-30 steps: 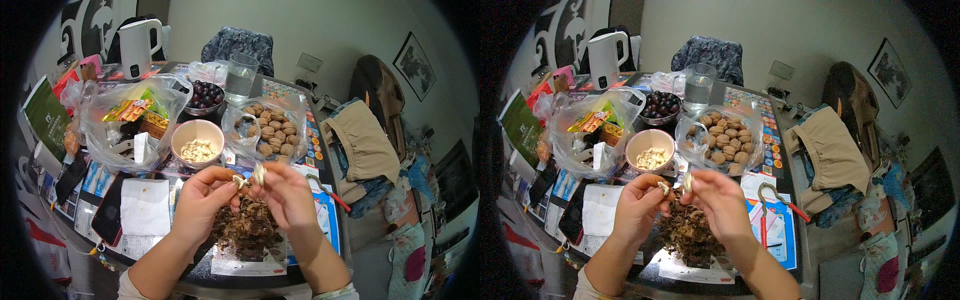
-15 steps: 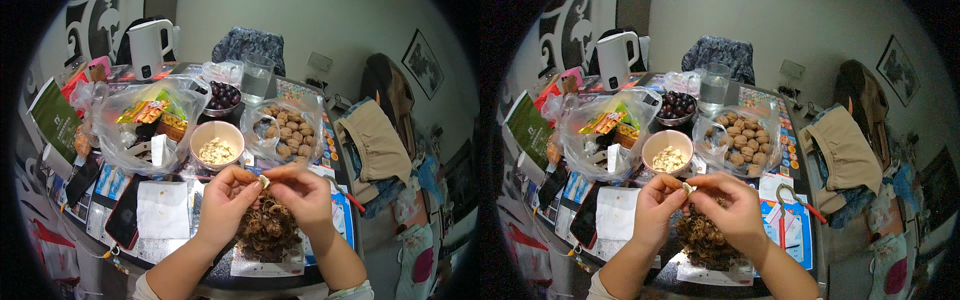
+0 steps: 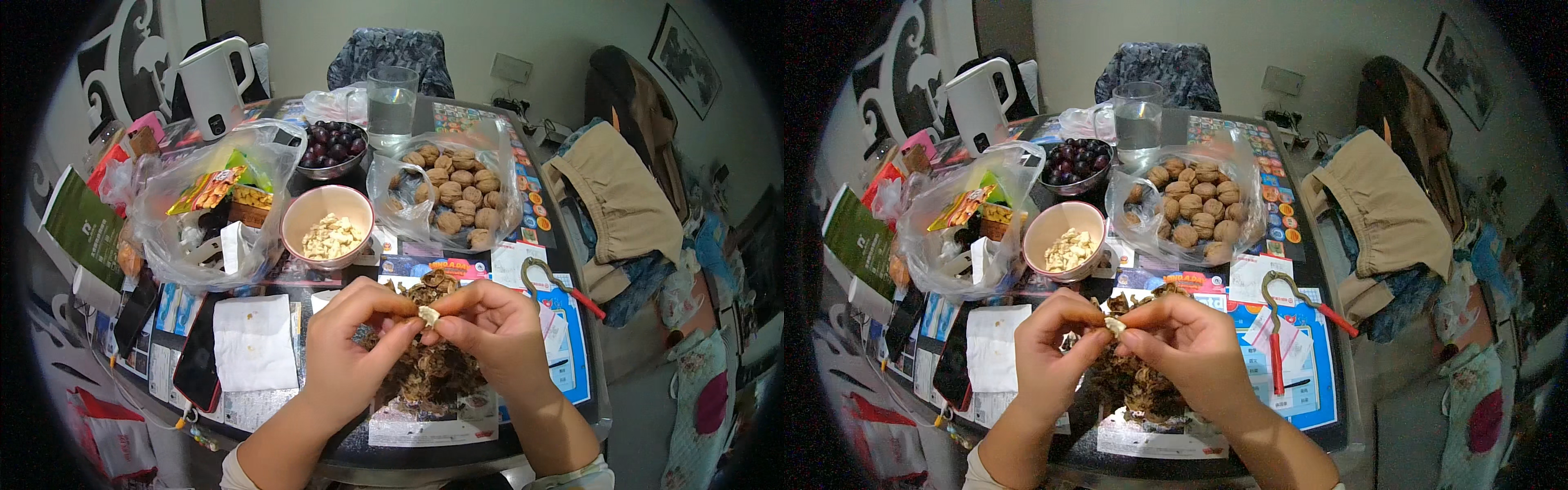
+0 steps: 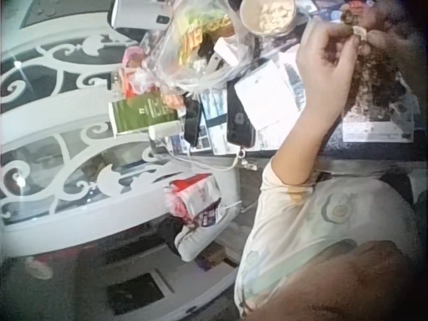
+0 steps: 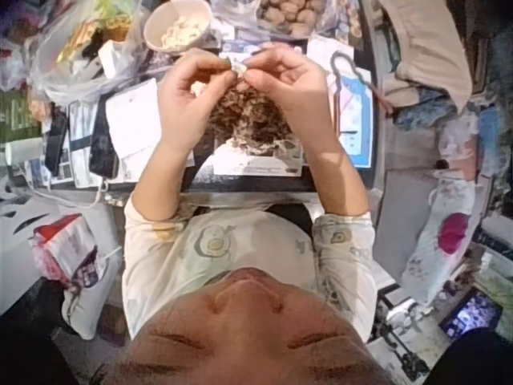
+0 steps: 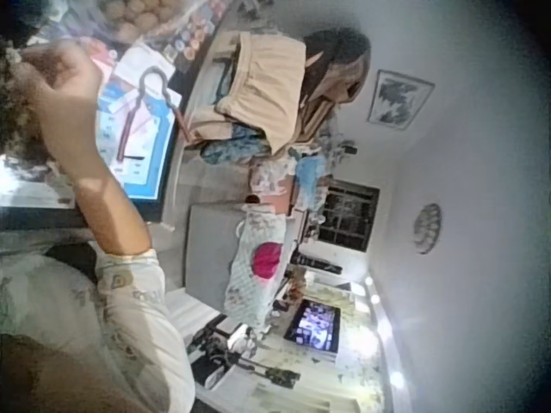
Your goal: The person sits at a table and manually shells walnuts. They pick up cracked walnut shells, separate the nut meat from the shell fragments, and place the extracted meat into a small bowl. The process is repetitive, involving careful manual separation of the nut from the shell.
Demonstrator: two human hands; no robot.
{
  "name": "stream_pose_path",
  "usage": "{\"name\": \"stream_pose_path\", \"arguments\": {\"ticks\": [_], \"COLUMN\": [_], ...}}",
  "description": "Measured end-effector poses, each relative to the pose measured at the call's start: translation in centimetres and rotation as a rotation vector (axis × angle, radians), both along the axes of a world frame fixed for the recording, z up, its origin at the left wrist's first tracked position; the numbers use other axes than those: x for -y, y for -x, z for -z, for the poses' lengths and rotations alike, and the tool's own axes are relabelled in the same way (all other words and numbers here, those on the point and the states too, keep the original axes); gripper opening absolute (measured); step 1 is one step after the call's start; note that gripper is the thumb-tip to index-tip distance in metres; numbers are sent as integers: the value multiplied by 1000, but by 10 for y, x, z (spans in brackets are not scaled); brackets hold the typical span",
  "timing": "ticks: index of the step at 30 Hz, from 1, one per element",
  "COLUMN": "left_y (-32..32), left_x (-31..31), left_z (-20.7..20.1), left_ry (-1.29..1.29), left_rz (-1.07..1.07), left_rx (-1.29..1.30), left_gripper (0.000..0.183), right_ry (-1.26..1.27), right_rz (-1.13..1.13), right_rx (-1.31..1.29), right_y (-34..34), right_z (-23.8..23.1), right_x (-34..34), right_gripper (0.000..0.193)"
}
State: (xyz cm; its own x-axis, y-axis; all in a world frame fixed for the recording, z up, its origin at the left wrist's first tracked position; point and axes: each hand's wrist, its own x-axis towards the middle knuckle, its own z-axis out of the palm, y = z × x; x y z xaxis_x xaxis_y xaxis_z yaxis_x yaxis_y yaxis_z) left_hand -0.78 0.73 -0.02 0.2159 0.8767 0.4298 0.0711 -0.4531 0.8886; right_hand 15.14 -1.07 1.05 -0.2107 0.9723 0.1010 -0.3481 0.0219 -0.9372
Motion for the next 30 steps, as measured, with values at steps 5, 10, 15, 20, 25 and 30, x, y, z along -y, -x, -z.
{"name": "stream_pose_path", "arguments": {"ticks": [5, 10, 15, 20, 25, 30], "left_y": [-1, 1, 3, -1, 0, 0], "left_x": [2, 1, 1, 1, 2, 2], "left_z": [2, 1, 1, -4, -8, -7], "left_ry": [55, 153, 63, -225, -309, -342], "left_rz": [5, 63, 53, -20, -23, -17], "left_rx": [149, 182, 75, -159, -229, -221], "left_gripper": [15, 13, 12, 13, 14, 14], "right_ry": [-1, -34, -68, -59, -8, -1], "right_rz": [7, 20, 59, 115, 135, 164], "right_rx": [9, 101, 189, 163, 44, 22], "right_y": [2, 2, 4, 7, 8, 7], "right_z": [3, 2, 1, 3, 2, 1], "right_x": [2, 5, 6, 8, 9, 7], "right_gripper": [16, 15, 15, 16, 15, 13]}}
